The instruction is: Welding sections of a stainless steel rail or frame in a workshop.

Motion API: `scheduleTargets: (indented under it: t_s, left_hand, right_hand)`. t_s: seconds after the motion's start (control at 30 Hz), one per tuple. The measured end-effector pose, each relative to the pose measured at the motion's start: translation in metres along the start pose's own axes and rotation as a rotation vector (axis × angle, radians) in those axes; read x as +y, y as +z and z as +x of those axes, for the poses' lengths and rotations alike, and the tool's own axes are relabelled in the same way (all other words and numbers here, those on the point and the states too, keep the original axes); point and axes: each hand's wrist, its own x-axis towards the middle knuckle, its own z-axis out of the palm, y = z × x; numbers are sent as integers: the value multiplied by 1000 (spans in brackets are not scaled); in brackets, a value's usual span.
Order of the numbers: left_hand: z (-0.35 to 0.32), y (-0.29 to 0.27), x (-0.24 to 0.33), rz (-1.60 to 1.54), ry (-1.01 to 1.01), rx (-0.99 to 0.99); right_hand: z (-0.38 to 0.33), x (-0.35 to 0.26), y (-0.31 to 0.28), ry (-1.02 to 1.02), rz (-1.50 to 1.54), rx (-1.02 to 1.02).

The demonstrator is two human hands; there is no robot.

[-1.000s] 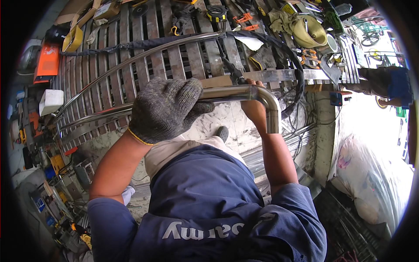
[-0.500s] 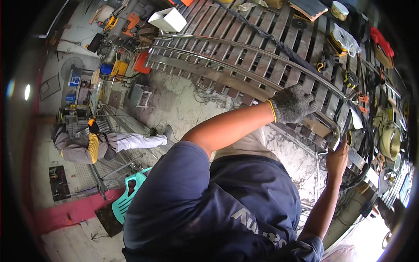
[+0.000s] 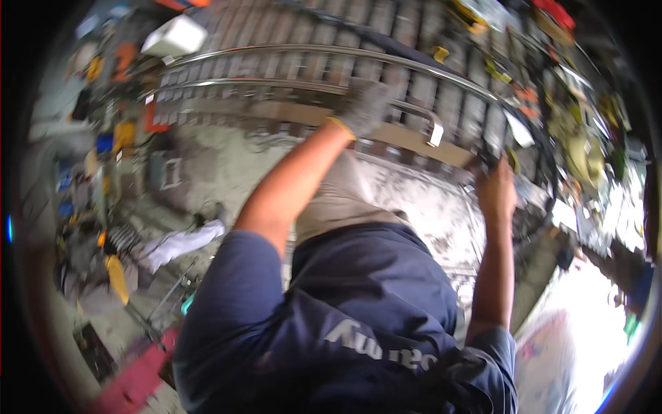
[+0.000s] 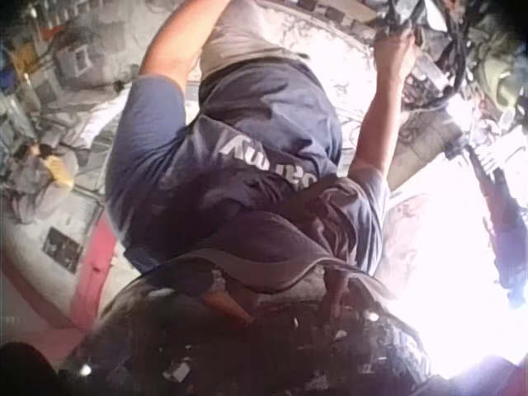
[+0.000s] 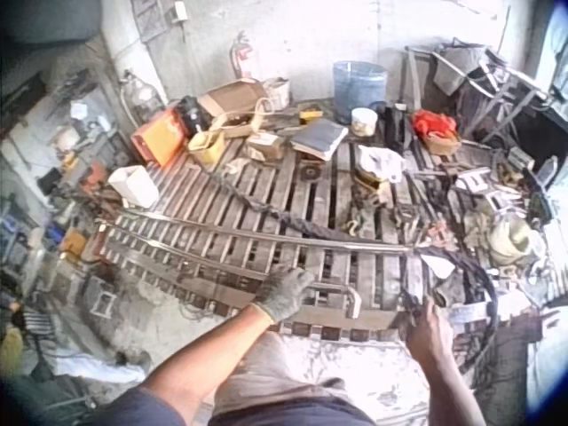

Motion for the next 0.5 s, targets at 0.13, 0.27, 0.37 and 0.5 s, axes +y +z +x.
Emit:
scheduleTargets:
  t_s: [0.13,0.27,0.37,0.5]
  left_hand:
    - [-3,30,-25,59,76,298]
    - [4,35,-19,72,-45,270]
    - [5,35,-16,93,-90,296]
    - [3,40,-16,109,-72,382]
  right_hand:
    - [9,-6,-3,59,-89,-99]
    - [7,-11,-14,51,-125,-125]
    - [3,-10,-20,111,-72,-122]
    - [-12,-6,-29,25,94,110]
